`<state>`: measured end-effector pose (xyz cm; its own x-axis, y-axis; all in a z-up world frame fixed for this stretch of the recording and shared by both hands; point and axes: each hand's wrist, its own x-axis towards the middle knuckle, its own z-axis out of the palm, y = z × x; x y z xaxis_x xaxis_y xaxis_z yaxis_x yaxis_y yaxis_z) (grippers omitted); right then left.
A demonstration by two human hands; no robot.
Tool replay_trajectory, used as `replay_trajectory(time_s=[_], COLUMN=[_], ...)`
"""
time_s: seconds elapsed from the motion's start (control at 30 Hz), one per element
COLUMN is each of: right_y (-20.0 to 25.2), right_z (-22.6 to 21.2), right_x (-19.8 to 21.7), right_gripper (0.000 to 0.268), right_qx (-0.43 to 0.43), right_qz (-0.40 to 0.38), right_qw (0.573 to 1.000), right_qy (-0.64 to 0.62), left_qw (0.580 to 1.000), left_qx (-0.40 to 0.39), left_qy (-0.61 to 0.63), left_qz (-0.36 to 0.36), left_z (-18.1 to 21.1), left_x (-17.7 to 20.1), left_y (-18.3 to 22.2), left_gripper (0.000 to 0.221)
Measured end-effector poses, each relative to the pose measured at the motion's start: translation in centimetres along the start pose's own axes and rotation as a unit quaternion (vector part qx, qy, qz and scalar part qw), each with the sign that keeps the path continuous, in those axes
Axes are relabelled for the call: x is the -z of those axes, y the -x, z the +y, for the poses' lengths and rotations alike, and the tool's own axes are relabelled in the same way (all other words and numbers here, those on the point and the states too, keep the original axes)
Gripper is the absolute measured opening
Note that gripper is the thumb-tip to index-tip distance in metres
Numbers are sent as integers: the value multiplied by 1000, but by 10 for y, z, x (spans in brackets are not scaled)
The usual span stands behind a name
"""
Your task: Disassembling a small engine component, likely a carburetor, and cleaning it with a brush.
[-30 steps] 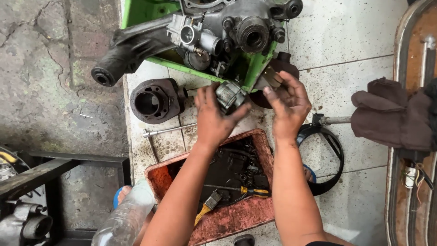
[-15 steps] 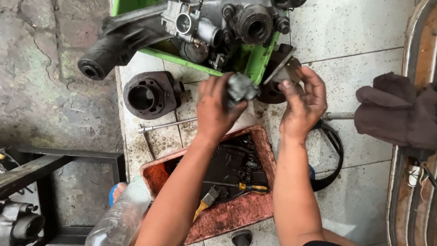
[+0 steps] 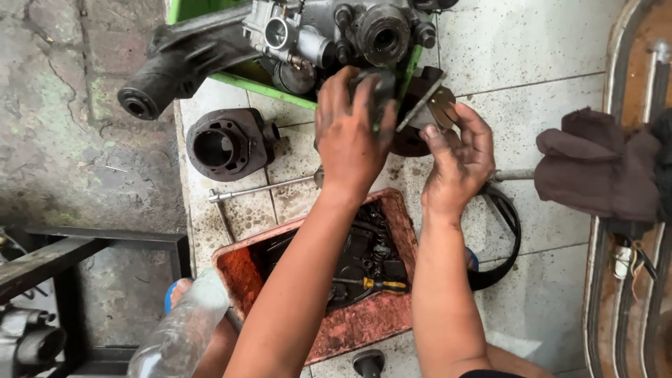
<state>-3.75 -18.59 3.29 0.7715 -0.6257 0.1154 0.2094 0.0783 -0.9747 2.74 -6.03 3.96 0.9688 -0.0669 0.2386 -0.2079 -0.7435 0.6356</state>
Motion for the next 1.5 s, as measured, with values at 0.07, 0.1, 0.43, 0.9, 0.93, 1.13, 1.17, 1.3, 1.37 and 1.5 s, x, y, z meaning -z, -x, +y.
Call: replay_trajectory(time_s=[0.07, 0.1, 0.43, 0.9, 0.93, 1.13, 1.17, 1.3, 1.37, 1.5], right_y=[1, 3, 56, 268, 266, 245, 247, 243, 244, 252], right_z=[0, -2, -35, 83, 85, 108, 96, 63, 73, 211], right_x=[-5, -6, -34, 180, 181, 187, 184, 170, 181, 223], right_gripper=[42, 43, 40, 27, 27, 28, 29, 37, 40, 50], right_qx=[0, -4, -117, 6, 13, 81, 84, 63, 53, -63], right_qz=[-5, -12, -257, -389, -388, -413, -417, -454, -457, -343], right_qw=[1000, 1000, 957, 500, 505, 488, 489, 450, 434, 506], right_qy=[9, 25, 73, 773, 771, 765, 762, 766, 775, 789], left_qw=[993, 973, 793, 540, 545, 487, 487, 481, 469, 462], left_qx=[20, 46, 359, 556, 552, 480, 472, 457, 470, 478], left_qy=[109, 220, 487, 614, 615, 709, 716, 733, 737, 742], left_qz=[29, 54, -74, -147, -143, -172, -168, -148, -127, -86], left_z=[0, 1, -13, -31, -25, 17, 26, 46, 64, 86], left_x=[15, 22, 91, 118, 129, 187, 200, 218, 233, 268], left_y=[5, 10, 65, 256, 250, 223, 222, 221, 227, 227], left_gripper=[30, 26, 57, 76, 76, 70, 65, 54, 51, 45])
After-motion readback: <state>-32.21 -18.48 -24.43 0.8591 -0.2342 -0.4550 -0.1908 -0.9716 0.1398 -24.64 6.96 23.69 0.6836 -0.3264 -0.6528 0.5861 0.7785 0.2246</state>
